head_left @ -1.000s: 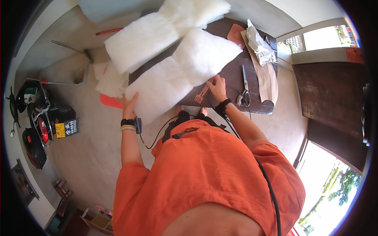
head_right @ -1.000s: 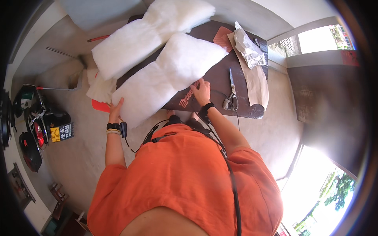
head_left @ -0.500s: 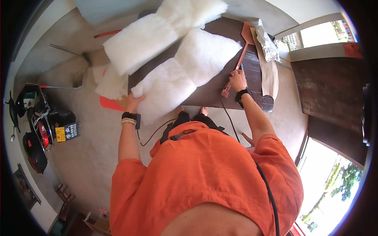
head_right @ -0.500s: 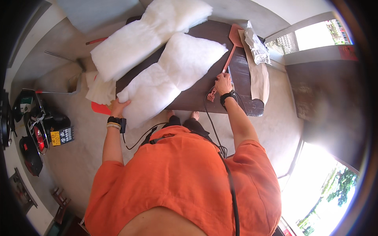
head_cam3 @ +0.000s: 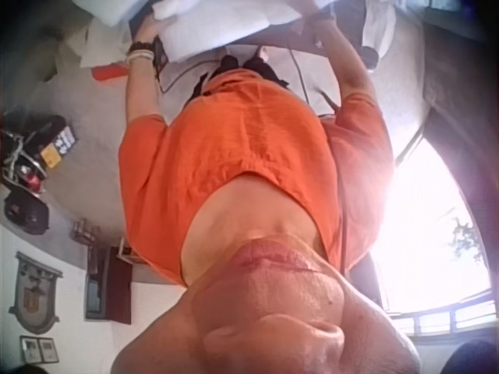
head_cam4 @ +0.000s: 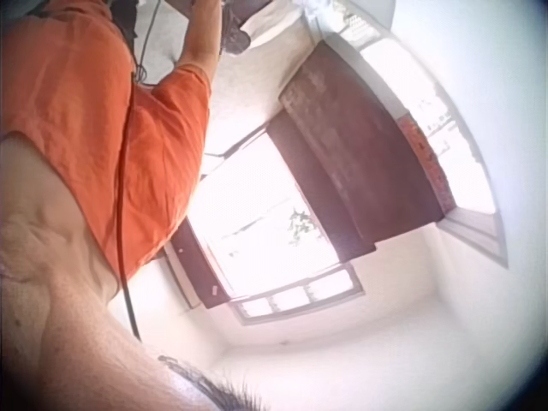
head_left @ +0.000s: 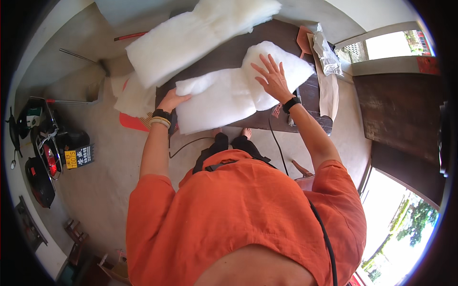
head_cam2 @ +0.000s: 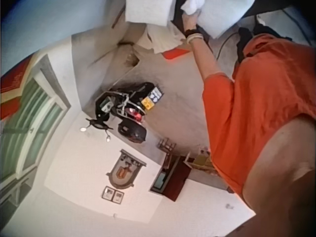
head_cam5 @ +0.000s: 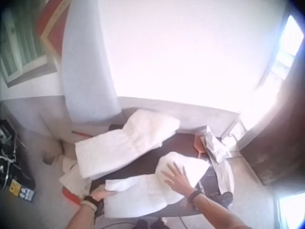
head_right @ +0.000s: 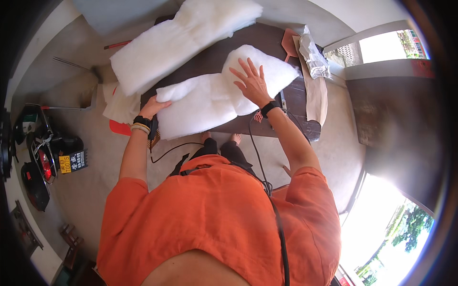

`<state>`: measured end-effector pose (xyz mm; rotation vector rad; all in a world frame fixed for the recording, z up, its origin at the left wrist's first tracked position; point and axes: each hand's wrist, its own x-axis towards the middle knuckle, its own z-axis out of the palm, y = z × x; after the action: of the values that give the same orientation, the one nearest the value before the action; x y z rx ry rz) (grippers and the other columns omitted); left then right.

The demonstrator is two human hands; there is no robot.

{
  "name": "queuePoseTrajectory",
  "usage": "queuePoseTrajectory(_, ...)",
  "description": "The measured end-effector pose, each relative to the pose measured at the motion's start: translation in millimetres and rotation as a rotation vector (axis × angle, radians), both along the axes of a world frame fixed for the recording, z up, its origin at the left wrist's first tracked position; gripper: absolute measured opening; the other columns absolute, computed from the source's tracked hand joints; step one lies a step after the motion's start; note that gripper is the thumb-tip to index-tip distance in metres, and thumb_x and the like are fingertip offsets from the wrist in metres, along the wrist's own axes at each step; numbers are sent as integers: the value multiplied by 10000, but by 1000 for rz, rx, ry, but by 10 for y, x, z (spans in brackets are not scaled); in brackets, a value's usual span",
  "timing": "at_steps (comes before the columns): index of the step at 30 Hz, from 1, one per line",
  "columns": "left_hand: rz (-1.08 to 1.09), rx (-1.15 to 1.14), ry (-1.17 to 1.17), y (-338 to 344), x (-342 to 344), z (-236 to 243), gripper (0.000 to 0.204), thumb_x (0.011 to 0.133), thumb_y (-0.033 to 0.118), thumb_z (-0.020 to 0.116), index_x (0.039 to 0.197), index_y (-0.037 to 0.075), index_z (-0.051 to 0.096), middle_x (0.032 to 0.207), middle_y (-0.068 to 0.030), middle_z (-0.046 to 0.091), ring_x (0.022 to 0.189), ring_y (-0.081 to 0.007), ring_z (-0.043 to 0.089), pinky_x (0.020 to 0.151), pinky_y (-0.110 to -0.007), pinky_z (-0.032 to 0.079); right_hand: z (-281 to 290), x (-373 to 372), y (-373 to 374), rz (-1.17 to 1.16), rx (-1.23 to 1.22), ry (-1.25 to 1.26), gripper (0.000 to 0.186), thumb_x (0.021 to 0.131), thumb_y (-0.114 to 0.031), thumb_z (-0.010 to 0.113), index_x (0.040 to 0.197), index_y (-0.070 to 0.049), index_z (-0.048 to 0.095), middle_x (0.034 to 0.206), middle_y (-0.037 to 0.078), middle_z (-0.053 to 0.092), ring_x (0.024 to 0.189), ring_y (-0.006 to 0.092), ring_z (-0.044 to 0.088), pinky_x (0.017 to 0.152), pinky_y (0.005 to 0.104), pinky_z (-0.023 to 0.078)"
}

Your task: The person gathers large pieces of white ruffled material from a pile, carries them to a table, and then uses scissors to cut a piece of the material before using a long handle tool to measure another section.

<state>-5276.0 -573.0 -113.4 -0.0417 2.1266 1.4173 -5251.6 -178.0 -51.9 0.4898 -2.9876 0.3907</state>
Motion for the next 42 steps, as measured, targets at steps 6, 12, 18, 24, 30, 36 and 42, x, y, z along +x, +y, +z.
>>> queuePoseTrajectory(6,394,-479,227,-36,448,92,751,770,214,709,1393,75,314,1167,-217,456,1010,-326,528,878,-366,448,-384,57,-67,-16,116,-155,633,830,-373,625,1403,-331,359,1542,34,116,1419,325,48,1019,700,143)
queuePoseTrajectory(12,333,-443,479,478,1121,512,716,757,142,695,1380,103,343,1101,-176,487,993,-329,500,895,-414,401,-401,13,-103,41,88,-101,669,807,-361,647,1406,-331,350,1547,36,98,1418,325,67,1027,686,156)
queuePoseTrajectory(18,262,-670,643,449,1368,628,767,730,125,729,1393,135,344,980,-150,534,863,-289,524,832,-349,444,-591,-45,10,68,118,-133,693,811,-384,638,1423,-328,318,1548,36,91,1415,334,74,1015,696,167)
queuePoseTrajectory(24,823,-162,216,657,1531,-268,619,703,125,739,1246,5,466,1077,-153,596,1042,-262,548,919,-366,423,-787,-149,98,102,97,-127,707,817,-459,604,1436,-341,283,1551,41,79,1415,346,66,987,730,145)
queuePoseTrajectory(30,873,-122,474,529,1234,-239,616,757,144,707,1277,-20,421,1186,-166,562,1076,-244,552,947,-320,410,-379,-166,215,180,-228,-92,568,874,-324,592,1395,-245,381,1517,134,171,1394,365,153,1043,620,213)
queuePoseTrajectory(36,820,-675,615,596,1059,70,730,734,82,704,1366,13,345,1176,-226,519,1017,-327,540,918,-401,413,115,7,1622,-332,-543,180,325,809,-71,623,1129,-118,588,1246,127,511,1168,328,468,990,394,375)
queuePoseTrajectory(42,634,-767,862,1521,1213,719,621,809,69,611,1372,14,355,1312,-223,438,1220,-353,405,1019,-419,326,-772,491,3650,-911,-193,-47,694,768,-306,703,1319,-20,391,1284,226,455,1255,358,373,1041,415,325)
